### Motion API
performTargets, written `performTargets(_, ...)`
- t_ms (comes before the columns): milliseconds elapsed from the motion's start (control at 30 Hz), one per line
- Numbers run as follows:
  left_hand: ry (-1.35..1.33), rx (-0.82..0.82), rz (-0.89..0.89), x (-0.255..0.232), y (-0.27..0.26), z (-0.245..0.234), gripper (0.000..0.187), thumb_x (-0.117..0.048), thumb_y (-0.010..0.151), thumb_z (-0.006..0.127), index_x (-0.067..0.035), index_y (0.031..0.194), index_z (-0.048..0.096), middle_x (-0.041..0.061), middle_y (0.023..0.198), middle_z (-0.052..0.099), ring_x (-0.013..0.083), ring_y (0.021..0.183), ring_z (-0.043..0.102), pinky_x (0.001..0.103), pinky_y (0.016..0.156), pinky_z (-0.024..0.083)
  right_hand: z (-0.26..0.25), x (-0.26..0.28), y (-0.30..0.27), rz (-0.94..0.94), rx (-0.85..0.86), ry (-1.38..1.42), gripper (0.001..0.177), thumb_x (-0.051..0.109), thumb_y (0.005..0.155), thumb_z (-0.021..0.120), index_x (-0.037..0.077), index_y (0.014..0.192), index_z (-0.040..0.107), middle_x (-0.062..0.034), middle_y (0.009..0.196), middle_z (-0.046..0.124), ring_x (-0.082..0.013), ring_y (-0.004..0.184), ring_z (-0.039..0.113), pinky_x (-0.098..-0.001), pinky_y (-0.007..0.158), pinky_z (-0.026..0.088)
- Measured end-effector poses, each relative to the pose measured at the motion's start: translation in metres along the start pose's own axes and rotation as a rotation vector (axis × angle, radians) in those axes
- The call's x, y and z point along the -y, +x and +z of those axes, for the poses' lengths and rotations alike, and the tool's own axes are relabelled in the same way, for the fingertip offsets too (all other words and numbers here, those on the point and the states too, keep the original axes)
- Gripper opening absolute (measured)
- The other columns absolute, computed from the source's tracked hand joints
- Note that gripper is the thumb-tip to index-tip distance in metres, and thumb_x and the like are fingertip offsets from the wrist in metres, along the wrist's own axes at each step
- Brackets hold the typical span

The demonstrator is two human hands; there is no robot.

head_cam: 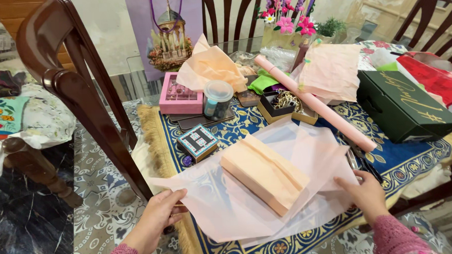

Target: The person wraps a small rectangular box with light pink tissue paper on a dining table. They fold the paper around the box, trim excess with scissors, and secure the folds with tape. The wrapped box remains on the table at the end of the clip.

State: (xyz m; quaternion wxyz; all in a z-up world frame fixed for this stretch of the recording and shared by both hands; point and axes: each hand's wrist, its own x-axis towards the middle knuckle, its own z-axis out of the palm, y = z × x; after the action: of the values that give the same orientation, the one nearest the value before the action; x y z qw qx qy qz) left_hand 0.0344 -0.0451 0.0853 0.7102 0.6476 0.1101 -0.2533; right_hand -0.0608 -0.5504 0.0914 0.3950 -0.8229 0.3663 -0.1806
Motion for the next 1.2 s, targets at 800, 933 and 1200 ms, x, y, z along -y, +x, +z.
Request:
performTargets(800, -0.026, -0.670, 0.511, -0.026, -0.005, 0.022, 0.061, -0.041, 0.102, 0.060, -0.008, 0.053, 0.046, -0.005, 0.052, 0.039, 0.0069, 0.047, 0.030, 0.031, 0.045, 0.020, 0.001, -0.103, -0.029, -0.489, -0.323, -0.358, 0.036, 0.035, 0.104, 0.050, 0.017, 0.129, 0.068, -0.0224, 0.126, 0.057, -0.0409, 0.116, 0.054, -0.0511, 0.105, 0.044)
performTargets(933, -0.101, -0.586, 0.659, -0.051, -0.007, 0.028, 0.055, -0.032, 0.105, 0.057, -0.011, 0.057, 0.042, -0.007, 0.053, 0.038, 0.0052, 0.047, 0.030, 0.030, 0.044, 0.020, 0.000, -0.132, -0.021, -0.439, -0.302, -0.558, 0.049, 0.022, 0.071, 0.067, 0.021, 0.119, 0.073, -0.0155, 0.127, 0.057, -0.0372, 0.109, 0.055, -0.0478, 0.098, 0.048)
performTargets(1200, 0.033, -0.389, 0.887, -0.082, -0.009, 0.073, 0.048, -0.023, 0.103, 0.060, -0.006, 0.059, 0.050, -0.007, 0.055, 0.043, 0.0027, 0.051, 0.035, 0.027, 0.046, 0.024, -0.046, -0.055, -0.039, -0.464, -0.363, -0.323, 0.019, 0.015, 0.088, 0.075, 0.021, 0.105, 0.077, -0.0160, 0.135, 0.049, -0.0318, 0.104, 0.064, -0.0396, 0.088, 0.055)
